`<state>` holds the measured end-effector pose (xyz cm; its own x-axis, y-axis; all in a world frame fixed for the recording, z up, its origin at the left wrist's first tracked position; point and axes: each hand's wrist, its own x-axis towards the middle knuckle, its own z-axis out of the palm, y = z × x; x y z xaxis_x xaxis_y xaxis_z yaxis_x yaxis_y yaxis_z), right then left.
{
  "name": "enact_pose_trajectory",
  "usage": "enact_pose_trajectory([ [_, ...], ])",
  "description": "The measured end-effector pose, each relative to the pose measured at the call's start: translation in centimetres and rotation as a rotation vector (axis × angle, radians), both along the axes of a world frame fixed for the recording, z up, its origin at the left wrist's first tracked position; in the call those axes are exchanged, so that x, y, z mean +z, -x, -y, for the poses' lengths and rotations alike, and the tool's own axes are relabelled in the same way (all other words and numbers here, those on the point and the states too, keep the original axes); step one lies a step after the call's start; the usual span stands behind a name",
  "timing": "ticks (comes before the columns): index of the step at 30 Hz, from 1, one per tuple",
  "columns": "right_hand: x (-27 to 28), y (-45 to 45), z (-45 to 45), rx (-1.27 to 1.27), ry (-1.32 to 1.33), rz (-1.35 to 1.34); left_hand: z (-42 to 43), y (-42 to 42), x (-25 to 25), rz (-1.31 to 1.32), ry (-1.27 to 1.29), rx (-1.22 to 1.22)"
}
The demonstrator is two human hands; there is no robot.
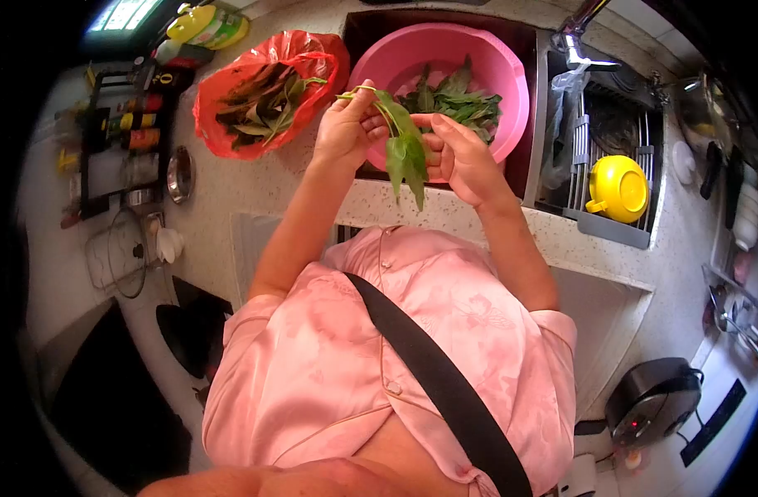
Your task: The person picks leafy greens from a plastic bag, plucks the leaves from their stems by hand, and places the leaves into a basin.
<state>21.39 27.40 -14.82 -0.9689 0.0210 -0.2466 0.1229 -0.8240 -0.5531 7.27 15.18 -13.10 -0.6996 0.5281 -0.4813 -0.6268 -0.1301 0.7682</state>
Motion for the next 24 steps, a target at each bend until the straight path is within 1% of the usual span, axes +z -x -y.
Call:
enact_pose_trajectory([
  [2,0.2,-0.1,0.1,-0.025,-0.064,0.047,0.4,0.3,-1.0,0.01,0.01,0.022],
  [6,-0.3,-0.5,-0.2,0.002,-0.071,0.052,0.7,0.7,-1.9,0.038,0.067,0.068],
  [9,-1.2,-0.7,-0.1,0.048,-0.106,0.036,1.0,1.0,-2.5,0.063,0.019,0.065],
  [11,-1.5,-0.7,0.1,0.001,-0.242,0.082,1.2,1.0,-2.7,0.095,-0.02,0.039],
  [12,-1.8,-0.7,0.2,0.0,-0.241,0.083,1.3,1.0,-2.8,0.128,-0.058,0.012],
  [14,-2.4,-0.6,0.3,-0.091,-0.427,0.067,1.4,0.9,-3.0,0.121,-0.047,-0.036],
  [15,-2.5,-0.4,0.6,-0.093,-0.425,0.069,1.5,0.7,-3.0,0.115,-0.037,-0.082],
  [17,-2.4,0.1,1.2,-0.453,-0.795,0.052,1.3,0.4,-3.0,0.089,-0.024,-0.072],
  [18,-2.1,0.0,1.1,-0.452,-0.794,0.052,1.2,0.1,-2.9,0.063,-0.011,-0.061],
  [20,-0.7,-0.3,0.9,-0.735,-1.344,-0.061,0.8,-0.5,-2.6,0.033,0.025,-0.035],
  [21,-0.1,-0.5,1.2,-0.733,-1.341,-0.065,0.6,-0.8,-2.4,0.002,0.061,-0.011],
  [23,1.2,-0.7,2.1,-0.451,-1.326,-0.022,0.2,-1.3,-2.2,-0.006,0.075,0.007],
  [24,1.4,-0.5,2.3,-0.406,-1.49,-0.037,-0.1,-1.5,-2.3,-0.045,0.094,0.025],
])
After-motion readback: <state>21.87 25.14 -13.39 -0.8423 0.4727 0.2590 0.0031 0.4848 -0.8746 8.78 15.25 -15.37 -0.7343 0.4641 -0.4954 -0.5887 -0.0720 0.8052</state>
